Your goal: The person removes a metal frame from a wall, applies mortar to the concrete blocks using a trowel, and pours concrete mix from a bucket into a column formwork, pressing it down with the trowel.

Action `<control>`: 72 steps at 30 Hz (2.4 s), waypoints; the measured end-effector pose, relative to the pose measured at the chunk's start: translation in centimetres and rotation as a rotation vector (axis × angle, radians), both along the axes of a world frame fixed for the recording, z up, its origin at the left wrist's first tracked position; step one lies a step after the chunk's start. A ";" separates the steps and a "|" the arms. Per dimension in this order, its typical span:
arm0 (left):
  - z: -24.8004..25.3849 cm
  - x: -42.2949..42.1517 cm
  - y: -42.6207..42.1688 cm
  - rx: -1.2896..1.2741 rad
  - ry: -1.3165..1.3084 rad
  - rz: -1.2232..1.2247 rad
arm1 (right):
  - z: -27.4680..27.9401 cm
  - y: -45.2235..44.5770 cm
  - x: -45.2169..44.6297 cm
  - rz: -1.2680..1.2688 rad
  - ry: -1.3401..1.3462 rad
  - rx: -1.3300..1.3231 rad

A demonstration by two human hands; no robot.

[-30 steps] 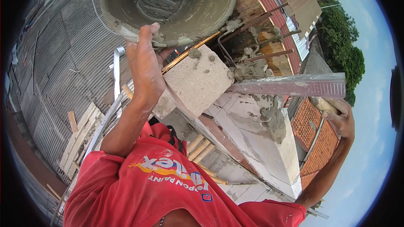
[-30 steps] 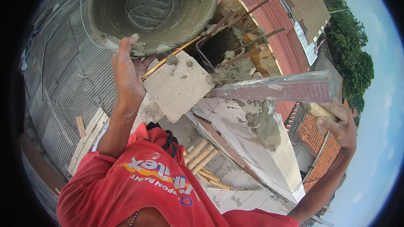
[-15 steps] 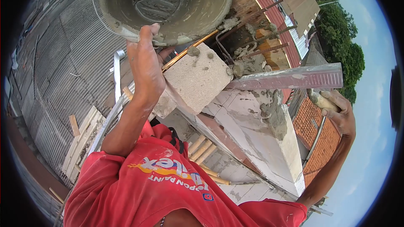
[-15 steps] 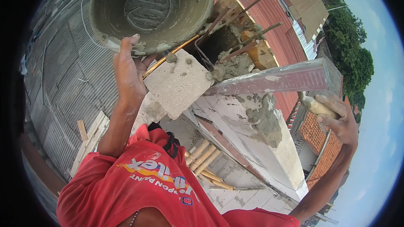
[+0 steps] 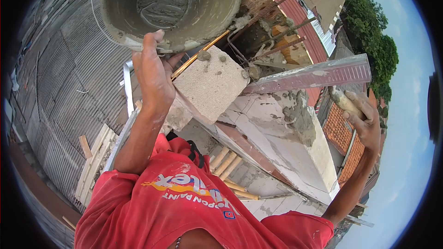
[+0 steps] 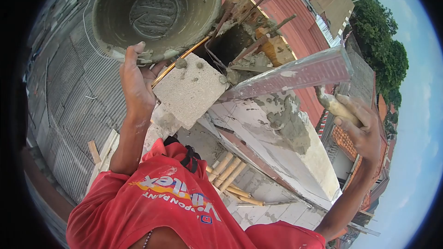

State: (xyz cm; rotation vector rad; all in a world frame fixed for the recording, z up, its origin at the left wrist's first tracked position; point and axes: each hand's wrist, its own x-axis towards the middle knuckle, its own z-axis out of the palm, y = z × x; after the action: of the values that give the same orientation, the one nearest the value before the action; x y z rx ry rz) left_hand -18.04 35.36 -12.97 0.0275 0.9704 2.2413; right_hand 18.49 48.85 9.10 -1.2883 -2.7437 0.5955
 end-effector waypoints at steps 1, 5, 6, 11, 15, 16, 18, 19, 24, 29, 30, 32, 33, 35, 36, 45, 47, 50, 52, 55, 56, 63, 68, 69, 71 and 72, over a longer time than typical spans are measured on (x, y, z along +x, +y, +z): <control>0.1 0.0 0.0 0.012 -0.003 0.007 | -0.4 -0.9 0.6 -0.017 0.012 0.018; 0.8 -0.9 -0.2 0.046 0.000 0.087 | -2.7 -3.9 4.7 -0.203 0.162 0.172; 0.9 -1.6 -0.3 0.066 0.026 0.105 | -3.5 -3.9 7.3 -0.184 0.162 0.340; 3.6 -4.5 -1.0 0.129 0.244 0.212 | -8.3 -7.3 9.6 -0.480 0.911 0.056; 7.6 -5.6 -1.6 0.328 0.485 0.217 | -13.8 -10.2 6.3 -0.306 1.531 -0.274; 8.4 -6.4 -1.9 0.391 0.563 0.181 | -14.0 -10.9 4.8 -0.231 1.623 -0.352; 12.0 -6.4 -1.9 0.531 0.662 0.055 | -13.8 -11.6 3.7 -0.239 1.705 -0.374; 14.2 -6.0 -1.7 0.596 0.679 -0.040 | -13.3 -11.9 3.2 -0.242 1.740 -0.389; 19.1 0.0 -1.8 0.578 1.059 -0.639 | -10.5 -12.9 1.9 -0.105 1.913 -0.399; 17.7 9.3 -0.6 0.510 1.676 -1.025 | -6.0 -14.3 3.7 0.075 1.982 -0.343; 18.1 10.3 0.5 0.505 1.767 -1.038 | -5.5 -14.4 4.2 0.123 1.913 -0.311; 18.3 11.7 2.8 0.478 1.906 -1.073 | -5.5 -15.9 6.0 0.002 2.025 -0.206; 18.3 12.2 3.8 0.461 1.961 -1.092 | -5.9 -16.4 6.8 -0.062 2.078 -0.183; 18.3 12.6 5.4 0.442 2.029 -1.119 | -5.7 -17.1 5.8 -0.629 1.997 0.302; 18.1 13.3 5.9 0.437 2.062 -1.138 | -6.1 -17.3 6.4 -0.770 2.021 0.392; 17.5 11.1 2.5 0.579 2.002 -1.095 | -10.4 -19.1 7.8 -1.225 1.449 0.733; 18.1 7.0 0.6 0.373 1.963 -1.067 | -11.0 -19.8 8.6 -1.161 1.549 0.634; 14.2 2.8 -0.4 -0.135 2.184 -0.686 | -11.4 -20.6 11.3 -1.009 1.903 0.334; 10.3 1.7 0.6 -0.255 2.228 -0.545 | -11.3 -20.5 13.2 -0.848 2.099 0.112; 7.9 1.9 2.2 -0.283 2.253 -0.665 | -11.4 -20.1 13.6 -0.813 2.102 0.105; 8.0 2.0 2.6 -0.269 2.289 -0.701 | -11.2 -19.9 13.3 -0.817 2.113 0.092; 8.7 2.6 4.6 -0.279 2.551 -0.804 | -10.9 -19.8 12.6 -0.832 2.114 0.076; 8.5 2.7 4.8 -0.141 2.563 -0.650 | -11.5 -19.9 12.2 -0.758 1.984 0.217; 7.9 2.6 4.6 -0.120 2.543 -0.618 | -11.7 -19.9 11.5 -0.764 1.921 0.293; 7.1 2.4 4.6 -0.100 2.500 -0.579 | -12.1 -20.0 12.3 -0.715 1.957 0.232; 6.6 2.4 4.6 -0.102 2.474 -0.576 | -12.5 -20.4 14.4 -0.659 2.048 0.092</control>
State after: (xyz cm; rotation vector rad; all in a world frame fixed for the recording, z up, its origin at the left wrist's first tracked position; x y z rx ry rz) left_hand -15.63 39.97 -6.33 2.8487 1.4993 0.5102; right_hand 32.93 28.42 -3.39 -0.5845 -0.6255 0.8504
